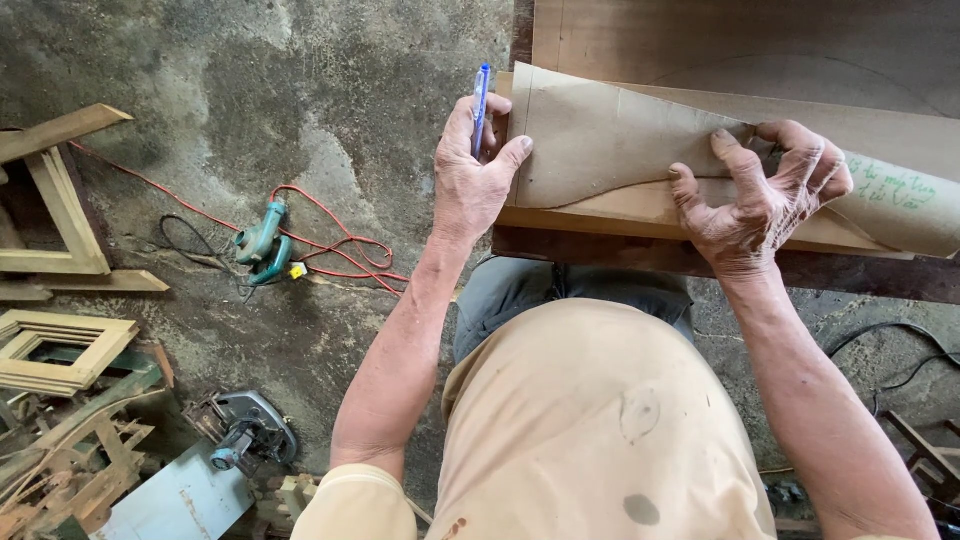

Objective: Measuring and marking wooden boards using a ruler, pen, and paper template for layout

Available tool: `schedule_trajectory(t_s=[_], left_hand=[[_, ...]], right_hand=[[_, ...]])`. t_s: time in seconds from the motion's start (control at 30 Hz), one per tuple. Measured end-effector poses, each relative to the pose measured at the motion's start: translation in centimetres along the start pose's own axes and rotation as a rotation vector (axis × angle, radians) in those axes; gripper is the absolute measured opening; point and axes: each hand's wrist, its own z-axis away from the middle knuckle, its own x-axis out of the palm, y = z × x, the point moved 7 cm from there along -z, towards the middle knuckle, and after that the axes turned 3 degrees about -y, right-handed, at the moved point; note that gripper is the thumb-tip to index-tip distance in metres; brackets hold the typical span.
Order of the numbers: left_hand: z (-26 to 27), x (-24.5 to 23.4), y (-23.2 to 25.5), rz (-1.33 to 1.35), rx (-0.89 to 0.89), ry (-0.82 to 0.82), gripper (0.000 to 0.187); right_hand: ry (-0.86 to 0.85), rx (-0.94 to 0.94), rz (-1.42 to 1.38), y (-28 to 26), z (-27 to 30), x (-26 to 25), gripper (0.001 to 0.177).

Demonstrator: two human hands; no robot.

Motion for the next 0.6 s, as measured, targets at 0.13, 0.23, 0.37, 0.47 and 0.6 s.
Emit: schedule_trajectory(t_s=[0.13, 0.23, 0.37, 0.47, 0.6], left_hand=[[0.0, 0.1, -0.2, 0.013, 0.006, 0.000, 0.038], [0.0, 0.0, -0.1, 0.002, -0.001, -0.008, 0.037], [0.0, 0.1, 0.3, -0.034, 0.023, -0.001, 0.038], [0.4, 0.1, 1.7, -0.181, 0.122, -0.006, 0.052], [1.1, 1.2, 3.0, -0.538, 0.218, -0.056, 0.058]], right_hand=[[0.003, 0.000, 0.000, -0.1, -0.1, 0.0, 0.034], [-0.003, 0.002, -0.005, 0.1, 0.1, 0.1, 0.033], [-0.005, -0.002, -0.008, 0.5, 0.2, 0.3, 0.032], [-0.085, 0.052, 0.000, 0.4, -0.2, 0.1, 0.034], [-0.168, 0.066, -0.011, 1.0, 0.2, 1.1, 0.027]])
